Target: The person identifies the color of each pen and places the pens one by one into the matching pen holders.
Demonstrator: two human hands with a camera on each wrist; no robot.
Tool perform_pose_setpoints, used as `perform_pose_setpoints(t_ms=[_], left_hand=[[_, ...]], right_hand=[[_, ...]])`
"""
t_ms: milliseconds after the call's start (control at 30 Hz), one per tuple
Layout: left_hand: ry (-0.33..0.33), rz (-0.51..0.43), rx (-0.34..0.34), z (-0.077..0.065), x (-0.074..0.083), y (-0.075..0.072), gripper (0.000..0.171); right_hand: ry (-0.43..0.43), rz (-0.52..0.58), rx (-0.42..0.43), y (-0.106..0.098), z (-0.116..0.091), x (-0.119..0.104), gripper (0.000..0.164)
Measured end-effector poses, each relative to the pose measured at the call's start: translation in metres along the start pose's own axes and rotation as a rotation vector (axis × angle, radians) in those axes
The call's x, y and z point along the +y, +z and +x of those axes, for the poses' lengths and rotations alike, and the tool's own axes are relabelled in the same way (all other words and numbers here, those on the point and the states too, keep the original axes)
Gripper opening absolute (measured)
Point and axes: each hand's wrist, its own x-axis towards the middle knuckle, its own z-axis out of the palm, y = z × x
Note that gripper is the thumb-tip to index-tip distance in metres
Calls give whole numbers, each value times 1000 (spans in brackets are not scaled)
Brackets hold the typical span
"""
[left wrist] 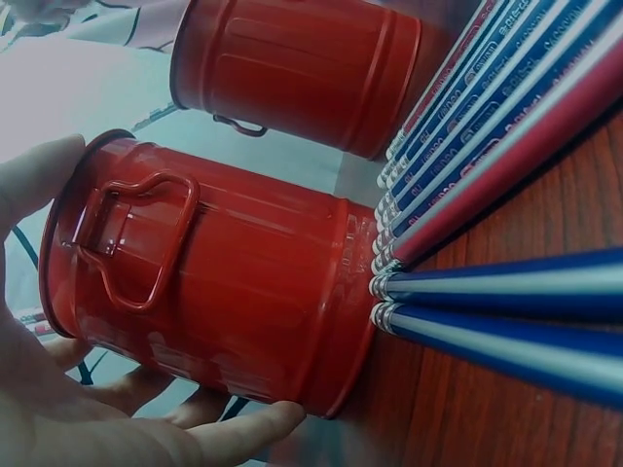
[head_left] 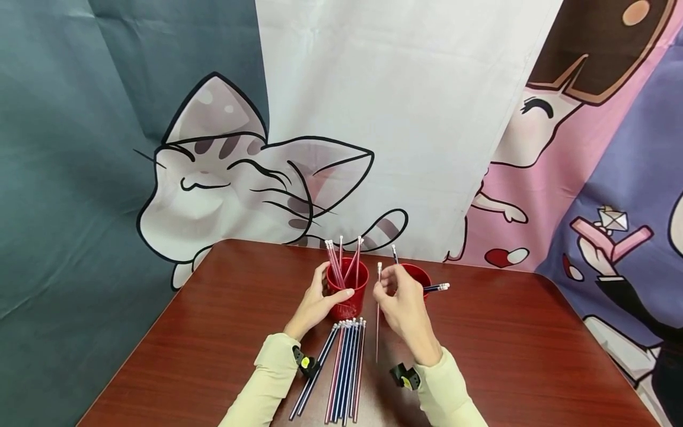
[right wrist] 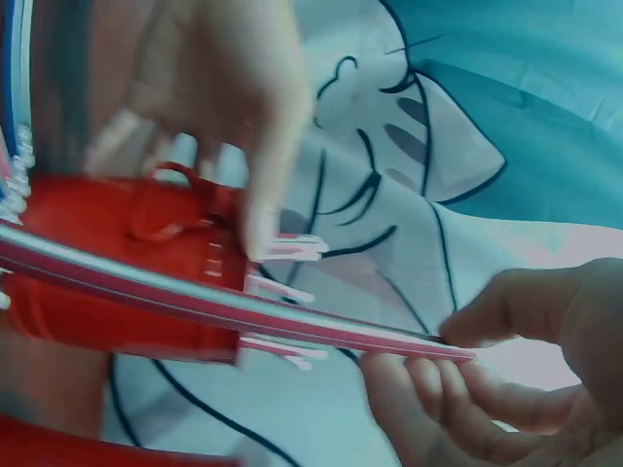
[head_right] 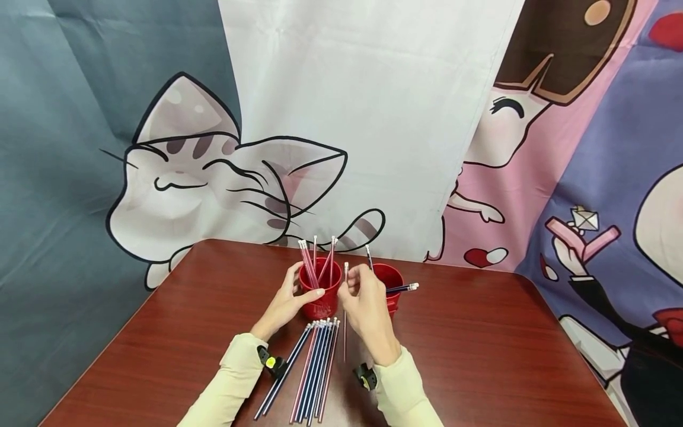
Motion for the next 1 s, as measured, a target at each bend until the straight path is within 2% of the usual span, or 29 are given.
perform_pose_setpoints(t_ms=[133, 267, 400, 600, 700, 833, 1000], left_hand=[[-1, 7, 21, 8, -20, 2, 83], [-9, 7, 18, 9, -21, 2, 84], [-23, -5, 3, 7, -16, 0, 84], [-2, -11, -23, -2, 8, -1, 79], [11, -14, -33, -4, 12, -1, 78], [12, -17, -32, -5, 13, -2, 78], [0, -14, -34, -5, 14, -4, 79]], right_hand=[[-135, 28, 89, -8, 15, -9, 13], [-225, 39, 150, -12, 34, -20, 12], [-296, 83, 212, -12, 53, -28, 12], [-377, 172, 278, -3, 74, -34, 13], [-390, 193, 274, 5, 76, -31, 13], [-406, 169, 264, 13, 71, -29, 13], [-411, 189, 301, 16, 63, -34, 15]])
